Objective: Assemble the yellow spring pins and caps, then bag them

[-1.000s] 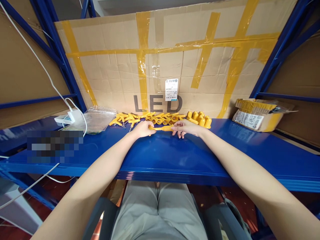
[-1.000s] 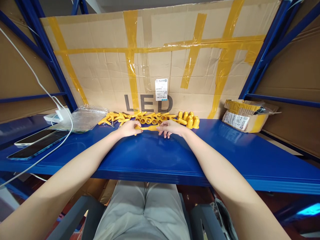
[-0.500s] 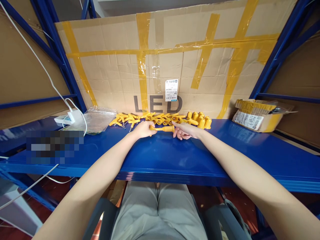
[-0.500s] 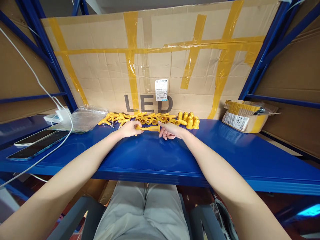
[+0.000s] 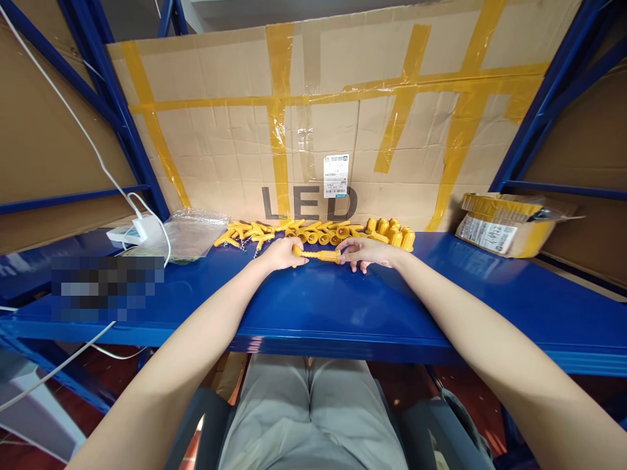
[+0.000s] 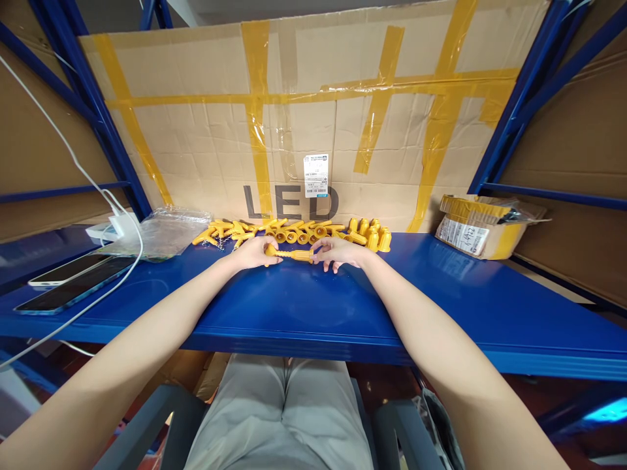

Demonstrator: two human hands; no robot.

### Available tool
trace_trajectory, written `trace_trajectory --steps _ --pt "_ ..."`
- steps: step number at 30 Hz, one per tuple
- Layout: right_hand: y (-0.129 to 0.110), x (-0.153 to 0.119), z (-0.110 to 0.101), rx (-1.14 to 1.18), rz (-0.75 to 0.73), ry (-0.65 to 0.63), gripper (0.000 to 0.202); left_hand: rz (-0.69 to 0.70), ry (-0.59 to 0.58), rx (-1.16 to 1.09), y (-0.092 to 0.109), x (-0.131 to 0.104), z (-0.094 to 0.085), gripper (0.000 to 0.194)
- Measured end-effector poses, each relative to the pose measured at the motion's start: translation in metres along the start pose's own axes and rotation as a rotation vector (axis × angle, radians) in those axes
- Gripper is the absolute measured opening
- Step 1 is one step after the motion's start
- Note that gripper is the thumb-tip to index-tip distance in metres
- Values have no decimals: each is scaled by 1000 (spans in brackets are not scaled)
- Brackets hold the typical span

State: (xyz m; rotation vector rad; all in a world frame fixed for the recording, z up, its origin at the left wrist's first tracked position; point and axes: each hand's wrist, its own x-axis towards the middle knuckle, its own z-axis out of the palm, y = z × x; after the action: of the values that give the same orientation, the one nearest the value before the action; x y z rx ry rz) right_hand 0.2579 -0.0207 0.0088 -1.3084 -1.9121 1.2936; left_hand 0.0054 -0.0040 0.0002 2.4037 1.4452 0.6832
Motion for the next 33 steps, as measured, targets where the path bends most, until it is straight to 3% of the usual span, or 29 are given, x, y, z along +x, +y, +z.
trace_trajectory --steps 12,33 --pt "2 2 -1 -34 -11 58 45 31 -25 -81 0 -1 -1 34" --pt "2 1 -1 47 -26 96 36 77 10 -56 -1 -1 0 34"
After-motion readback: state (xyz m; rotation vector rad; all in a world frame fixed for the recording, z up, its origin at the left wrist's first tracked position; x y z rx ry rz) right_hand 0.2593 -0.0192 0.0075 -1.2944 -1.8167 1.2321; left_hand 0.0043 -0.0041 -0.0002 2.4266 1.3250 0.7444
